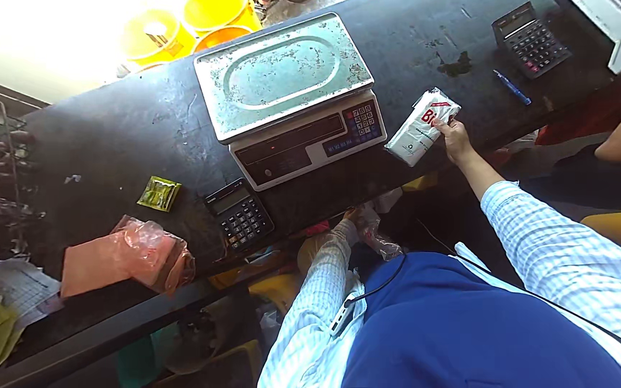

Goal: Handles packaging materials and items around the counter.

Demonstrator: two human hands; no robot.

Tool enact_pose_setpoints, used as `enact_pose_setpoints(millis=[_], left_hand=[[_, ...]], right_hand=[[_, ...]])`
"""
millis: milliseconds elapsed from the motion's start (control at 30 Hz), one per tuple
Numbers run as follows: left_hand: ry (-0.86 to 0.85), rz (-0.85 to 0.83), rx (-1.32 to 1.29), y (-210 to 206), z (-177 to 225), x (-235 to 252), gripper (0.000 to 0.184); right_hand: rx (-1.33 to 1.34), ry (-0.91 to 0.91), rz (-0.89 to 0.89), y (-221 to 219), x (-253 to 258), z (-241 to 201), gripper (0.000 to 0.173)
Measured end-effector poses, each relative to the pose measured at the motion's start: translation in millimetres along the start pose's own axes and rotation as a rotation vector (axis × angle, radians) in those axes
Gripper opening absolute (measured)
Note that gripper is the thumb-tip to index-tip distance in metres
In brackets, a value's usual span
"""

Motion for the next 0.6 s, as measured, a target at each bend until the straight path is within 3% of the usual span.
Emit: enact_pose_setpoints(millis=[67,133,233,333,433,533,600], left_hand=[[-0.011,-0.068,0.053,-5.0,2.6,-3.3,0.045],[0.063,-0.026,0.041,-15.5,20.6,-22.1,0.045],[-0.027,-0.055,-0.035,-11.8,12.4,-22.3,0.047],[-0.136,-0.154,0.021,-15.3,25.8,-55.1,0.045],[-0.089,-0.083,0.029,-20.2,26.8,-40.9,0.039],[-0.212,-0.184,0.021,-13.3,21.6,-24.7,0.04],[-0.055,-0.062,-0.096,-17.9,28.5,-40.2,0.034]], right_hand=[[-0.001,-0.004,0.004,0.5,-0.3,0.6,0.031],[-0.004,0.0,0.009,0.7,-0.2,1.0,0.031],[-0.005,0.01,0.01,1.3,0.1,2.8,0.031],[-0.04,0.032,0.024,2.2,0.0,2.9,0.032],[-0.052,0.031,0.025,2.8,0.3,4.1,0.034],[-0.036,0.023,0.031,1.9,0.1,4.8,0.031],[-0.028,0.013,0.03,1.5,-0.9,3.9,0.032]])
Point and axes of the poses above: each hand's wrist, its own x-axis towards the middle knuckle, its own y-axis out of the back of the hand, z = x × y, the point moved 5 cm from there along x, towards the middle knuckle, and after that the axes turned 3 degrees about x, right-handed, at the moved point
